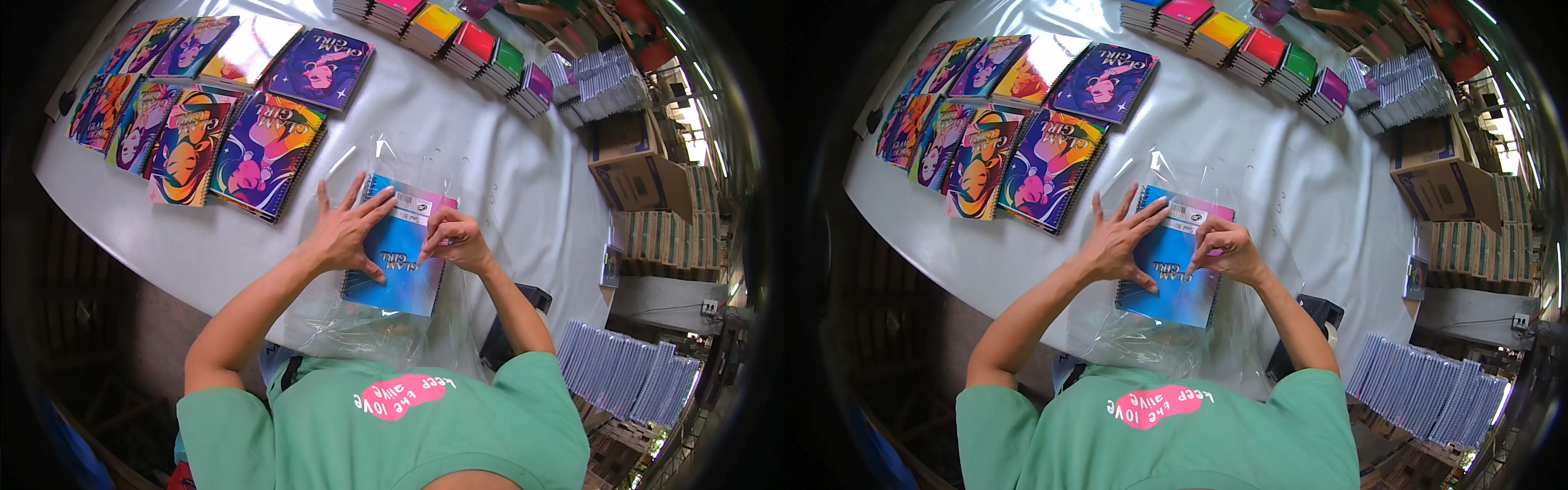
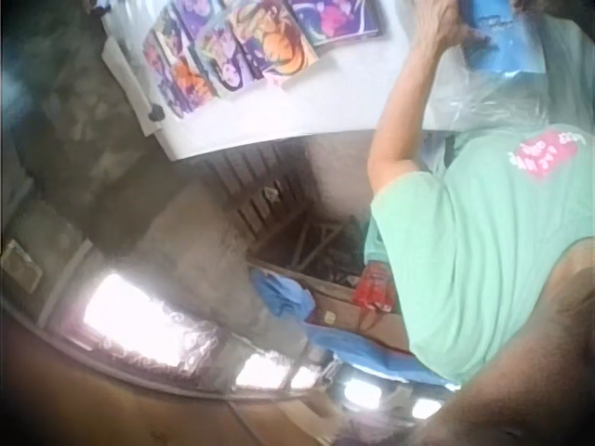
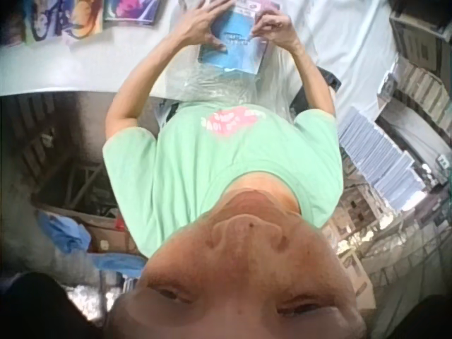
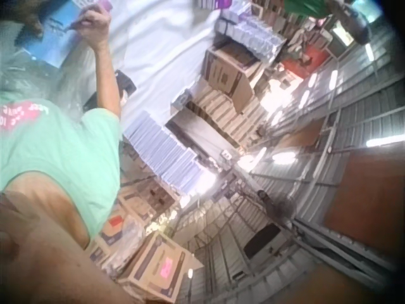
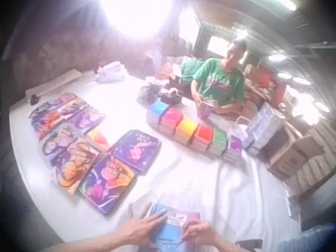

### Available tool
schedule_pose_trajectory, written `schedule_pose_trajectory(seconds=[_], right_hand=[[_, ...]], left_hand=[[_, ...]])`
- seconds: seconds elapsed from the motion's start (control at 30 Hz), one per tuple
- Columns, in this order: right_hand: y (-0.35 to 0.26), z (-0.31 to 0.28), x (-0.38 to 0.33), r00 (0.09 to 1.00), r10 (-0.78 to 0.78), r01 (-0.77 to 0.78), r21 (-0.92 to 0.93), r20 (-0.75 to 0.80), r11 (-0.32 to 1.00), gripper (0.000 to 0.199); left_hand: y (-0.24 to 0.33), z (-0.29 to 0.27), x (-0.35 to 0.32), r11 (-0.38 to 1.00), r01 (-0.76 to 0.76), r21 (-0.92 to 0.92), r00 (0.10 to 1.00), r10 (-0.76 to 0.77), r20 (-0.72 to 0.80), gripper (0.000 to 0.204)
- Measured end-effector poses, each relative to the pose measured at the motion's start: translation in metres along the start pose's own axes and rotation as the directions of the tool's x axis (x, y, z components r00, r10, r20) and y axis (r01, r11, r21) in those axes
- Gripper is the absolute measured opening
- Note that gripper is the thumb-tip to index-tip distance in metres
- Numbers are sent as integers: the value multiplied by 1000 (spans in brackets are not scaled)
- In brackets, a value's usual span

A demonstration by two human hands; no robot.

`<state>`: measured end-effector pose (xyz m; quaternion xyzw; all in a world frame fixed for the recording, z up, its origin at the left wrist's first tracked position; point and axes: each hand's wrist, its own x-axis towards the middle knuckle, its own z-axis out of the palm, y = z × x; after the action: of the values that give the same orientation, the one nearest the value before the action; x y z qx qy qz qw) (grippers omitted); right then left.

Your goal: The person packages stacks of spiral notebooks into plastic bags. They select notebooks from the table, place them inside a plastic sleeve, and seal the sleeve using a tape dispenser.

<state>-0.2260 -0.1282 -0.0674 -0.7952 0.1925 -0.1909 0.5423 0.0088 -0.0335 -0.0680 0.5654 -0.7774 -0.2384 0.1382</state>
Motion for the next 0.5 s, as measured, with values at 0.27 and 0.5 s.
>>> schedule_pose_trajectory(seconds=[0.27, 0.5], right_hand=[[8, 38, 6, 993, 78, -85, -72, -89, 994, 43], [-19, 53, 15, 990, -48, -7, -390, -131, 921, 113]], left_hand=[[8, 15, 19, 999, -32, 9, 999, 32, 25, 128], [-32, 66, 25, 809, -227, -543, 910, -23, -415, 81]])
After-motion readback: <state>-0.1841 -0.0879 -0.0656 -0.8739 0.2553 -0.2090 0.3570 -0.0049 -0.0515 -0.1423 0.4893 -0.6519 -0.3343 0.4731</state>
